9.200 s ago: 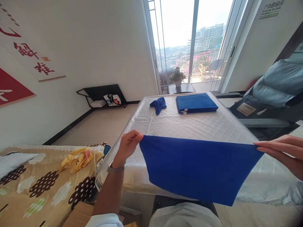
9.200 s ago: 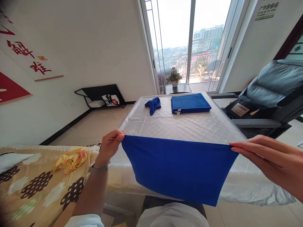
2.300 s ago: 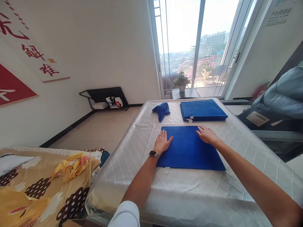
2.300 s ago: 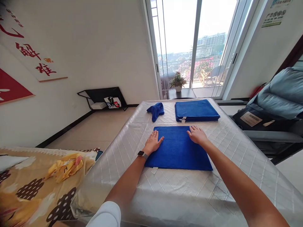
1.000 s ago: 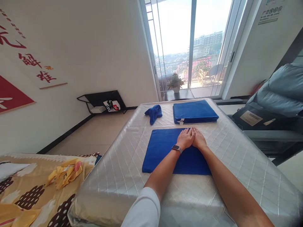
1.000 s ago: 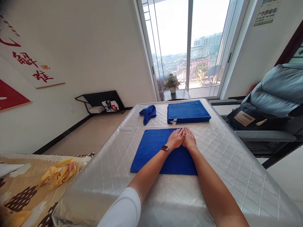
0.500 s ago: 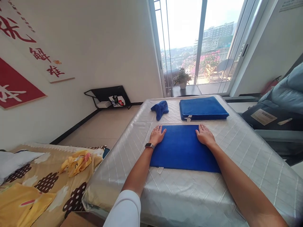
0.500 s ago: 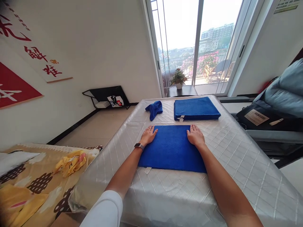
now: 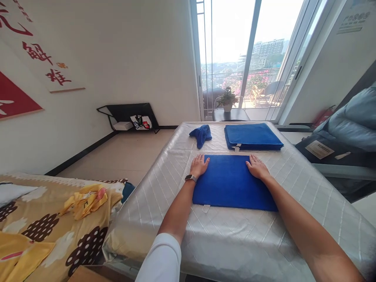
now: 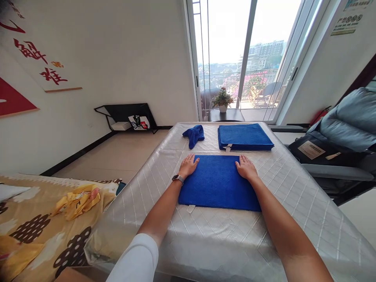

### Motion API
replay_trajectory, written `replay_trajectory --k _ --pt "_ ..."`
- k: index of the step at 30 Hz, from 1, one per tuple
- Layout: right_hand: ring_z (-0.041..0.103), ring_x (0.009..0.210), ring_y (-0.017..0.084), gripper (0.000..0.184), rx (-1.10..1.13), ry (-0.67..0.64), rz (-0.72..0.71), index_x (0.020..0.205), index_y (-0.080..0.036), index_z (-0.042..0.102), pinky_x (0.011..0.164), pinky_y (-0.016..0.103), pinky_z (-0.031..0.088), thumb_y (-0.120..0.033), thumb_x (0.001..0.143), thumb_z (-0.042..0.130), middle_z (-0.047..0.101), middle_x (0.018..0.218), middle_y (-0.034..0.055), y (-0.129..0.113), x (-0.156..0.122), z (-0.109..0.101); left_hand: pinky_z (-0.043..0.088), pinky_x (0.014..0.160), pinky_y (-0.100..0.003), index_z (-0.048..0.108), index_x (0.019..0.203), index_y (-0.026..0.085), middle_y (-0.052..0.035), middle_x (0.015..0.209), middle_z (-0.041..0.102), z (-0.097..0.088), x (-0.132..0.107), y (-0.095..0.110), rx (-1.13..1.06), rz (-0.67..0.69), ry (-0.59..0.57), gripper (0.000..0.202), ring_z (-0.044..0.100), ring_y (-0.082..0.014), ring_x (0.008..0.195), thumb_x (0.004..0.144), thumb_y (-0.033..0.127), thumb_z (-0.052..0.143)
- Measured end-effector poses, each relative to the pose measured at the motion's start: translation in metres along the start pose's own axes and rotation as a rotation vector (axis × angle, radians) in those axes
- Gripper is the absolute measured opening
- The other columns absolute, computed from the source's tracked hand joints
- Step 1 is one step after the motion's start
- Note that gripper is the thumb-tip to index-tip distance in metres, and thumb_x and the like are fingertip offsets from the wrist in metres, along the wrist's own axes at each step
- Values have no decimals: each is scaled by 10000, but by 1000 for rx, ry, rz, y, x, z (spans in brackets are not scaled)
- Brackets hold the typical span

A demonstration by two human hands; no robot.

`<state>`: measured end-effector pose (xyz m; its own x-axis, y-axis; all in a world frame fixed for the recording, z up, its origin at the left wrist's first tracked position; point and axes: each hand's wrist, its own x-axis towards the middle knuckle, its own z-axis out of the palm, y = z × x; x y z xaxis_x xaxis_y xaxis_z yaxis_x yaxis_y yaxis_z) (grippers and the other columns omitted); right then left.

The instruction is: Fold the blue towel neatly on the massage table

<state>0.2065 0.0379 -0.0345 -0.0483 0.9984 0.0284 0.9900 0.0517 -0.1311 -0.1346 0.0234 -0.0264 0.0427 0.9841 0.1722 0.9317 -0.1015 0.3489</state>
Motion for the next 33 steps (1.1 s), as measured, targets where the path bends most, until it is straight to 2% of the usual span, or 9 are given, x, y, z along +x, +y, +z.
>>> replay_trajectory --k 9,13,17,21,24,29,31,33 --pt "199 1535 224 702 21 -24 3 1593 -39 256 1250 377 179 -455 1031 201 227 1664 130 0 -1 -7 280 1213 -353 530 1445 137 -103 1536 493 -9 7 -12 -155 4 27 499 423 -196 1439 1045 323 297" --pt "309 1497 226 636 108 -33 -3 1559 -99 380 1228 361 241 -427 1029 254 345 1626 96 12 13 -14 333 1186 -340 546 1441 164 -79 1506 532 -11 8 -15 -165 -9 50 495 474 -182 1400 1035 286 289" --pt "442 1413 204 539 195 71 -7 1432 -137 567 1192 336 302 -316 1014 277 531 1505 89 25 23 -17 356 1172 -340 558 1436 198 -49 1485 558 -11 8 -16 -156 -22 65 488 499 -183 1378 1014 242 319" --pt "478 1366 243 514 218 216 41 1358 -109 624 1179 363 310 -307 1001 312 570 1452 127 28 21 -11 342 1177 -315 569 1422 180 -59 1479 564 -9 8 -16 -133 -38 67 484 501 -182 1371 1004 220 328" --pt "499 1330 265 495 251 241 72 1329 -105 642 1158 370 330 -317 991 348 587 1419 145 26 18 -7 320 1186 -319 573 1408 151 -88 1477 559 -8 10 -16 -103 -59 51 467 486 -197 1376 994 220 369" --pt "515 1297 273 465 298 241 109 1281 -114 665 1137 355 343 -337 993 377 622 1345 157 22 20 -13 347 1151 -374 671 1253 143 -135 1384 620 -16 35 -15 -51 -145 -19 384 526 -261 1320 971 260 438" --pt "536 1272 280 469 318 212 142 1252 -123 683 1113 350 367 -380 999 383 633 1319 159 24 23 -18 409 1081 -366 712 1136 135 -139 1281 678 -23 50 -16 -53 -168 -78 323 583 -277 1235 934 281 506" --pt "580 1220 282 490 354 165 180 1227 -146 702 1065 345 412 -436 1005 375 633 1314 153 28 26 -24 480 955 -319 734 1005 144 -107 1126 738 -31 64 -18 -75 -167 -158 239 653 -262 1091 864 283 599"
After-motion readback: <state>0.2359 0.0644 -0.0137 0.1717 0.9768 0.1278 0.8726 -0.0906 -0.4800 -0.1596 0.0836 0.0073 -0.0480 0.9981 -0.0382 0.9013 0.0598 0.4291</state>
